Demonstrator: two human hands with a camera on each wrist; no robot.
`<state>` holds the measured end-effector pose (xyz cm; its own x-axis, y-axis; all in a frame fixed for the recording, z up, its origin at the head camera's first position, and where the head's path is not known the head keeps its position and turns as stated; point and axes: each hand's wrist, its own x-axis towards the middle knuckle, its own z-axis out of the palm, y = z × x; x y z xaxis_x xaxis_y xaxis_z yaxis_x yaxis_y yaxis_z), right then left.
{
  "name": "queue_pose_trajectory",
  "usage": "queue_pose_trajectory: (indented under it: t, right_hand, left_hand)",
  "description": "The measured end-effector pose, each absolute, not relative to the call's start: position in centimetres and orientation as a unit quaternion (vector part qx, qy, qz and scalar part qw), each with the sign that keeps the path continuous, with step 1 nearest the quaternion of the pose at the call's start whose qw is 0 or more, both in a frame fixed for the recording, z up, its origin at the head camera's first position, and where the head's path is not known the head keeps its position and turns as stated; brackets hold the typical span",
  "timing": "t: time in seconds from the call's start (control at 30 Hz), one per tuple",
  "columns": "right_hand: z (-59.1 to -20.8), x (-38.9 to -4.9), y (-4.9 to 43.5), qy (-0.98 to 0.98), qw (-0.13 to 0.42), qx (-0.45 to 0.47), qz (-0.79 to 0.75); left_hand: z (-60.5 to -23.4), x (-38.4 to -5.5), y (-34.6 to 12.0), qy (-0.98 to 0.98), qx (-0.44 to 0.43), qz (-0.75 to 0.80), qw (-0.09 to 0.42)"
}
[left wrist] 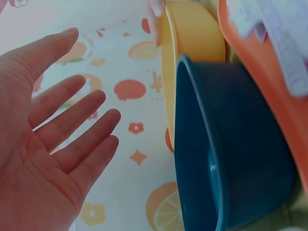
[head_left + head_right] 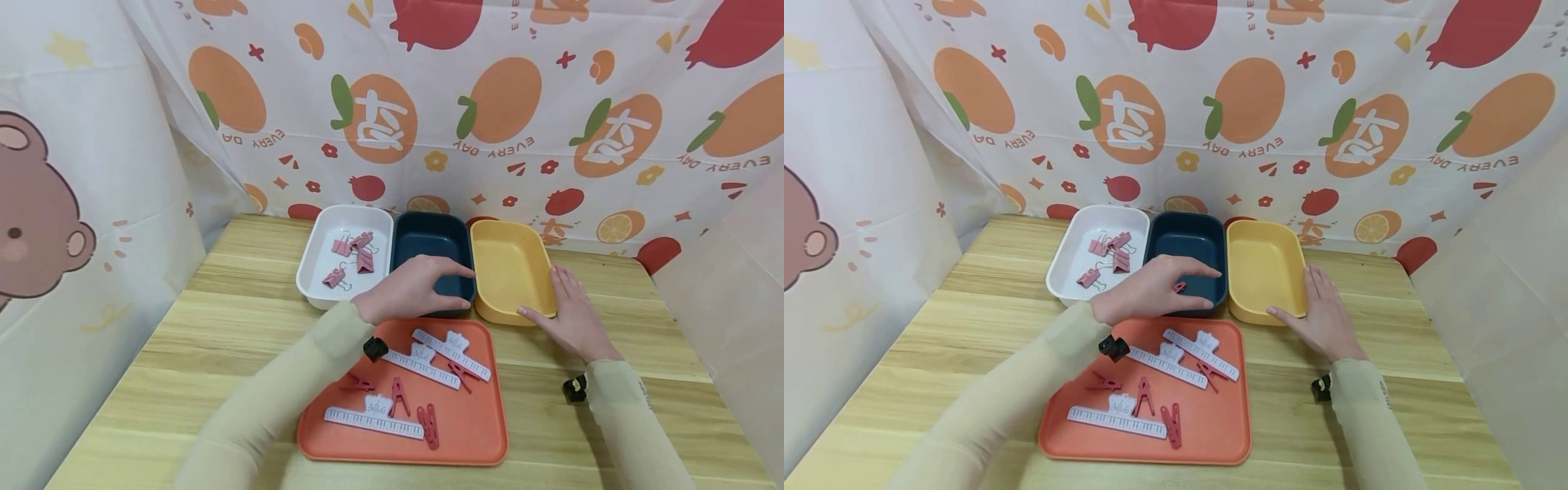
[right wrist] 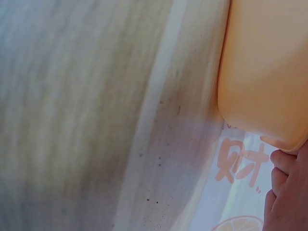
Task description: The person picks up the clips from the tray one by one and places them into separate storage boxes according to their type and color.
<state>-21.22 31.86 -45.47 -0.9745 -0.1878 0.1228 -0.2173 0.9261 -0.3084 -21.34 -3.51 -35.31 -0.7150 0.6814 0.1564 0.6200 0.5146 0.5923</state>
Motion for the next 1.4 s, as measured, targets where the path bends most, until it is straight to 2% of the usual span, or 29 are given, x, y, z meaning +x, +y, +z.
queue_pose_trajectory:
  t: [0.43, 0.63, 1.2, 1.4]
  right_hand:
    - [-45.6, -21.2, 32.0, -0.98, 0.048, 0.104, 0.161]
    - [-45.7, -21.1, 32.0, -0.981, 0.047, 0.102, 0.16]
    - [-45.6, -21.1, 32.0, -0.98, 0.045, 0.103, 0.164]
    - [-45.7, -21.2, 32.0, -0.979, 0.049, 0.107, 0.168]
  left_hand:
    - [-36.3, -18.7, -2.4, 0.845, 0.428, 0.311, 0.079]
    - [-37.3, -17.9, -1.5, 0.835, 0.439, 0.315, 0.11]
    - [-39.8, -17.0, 0.0, 0.819, 0.475, 0.267, 0.181]
    - [-40.4, -16.8, 0.4, 0.825, 0.478, 0.239, 0.186]
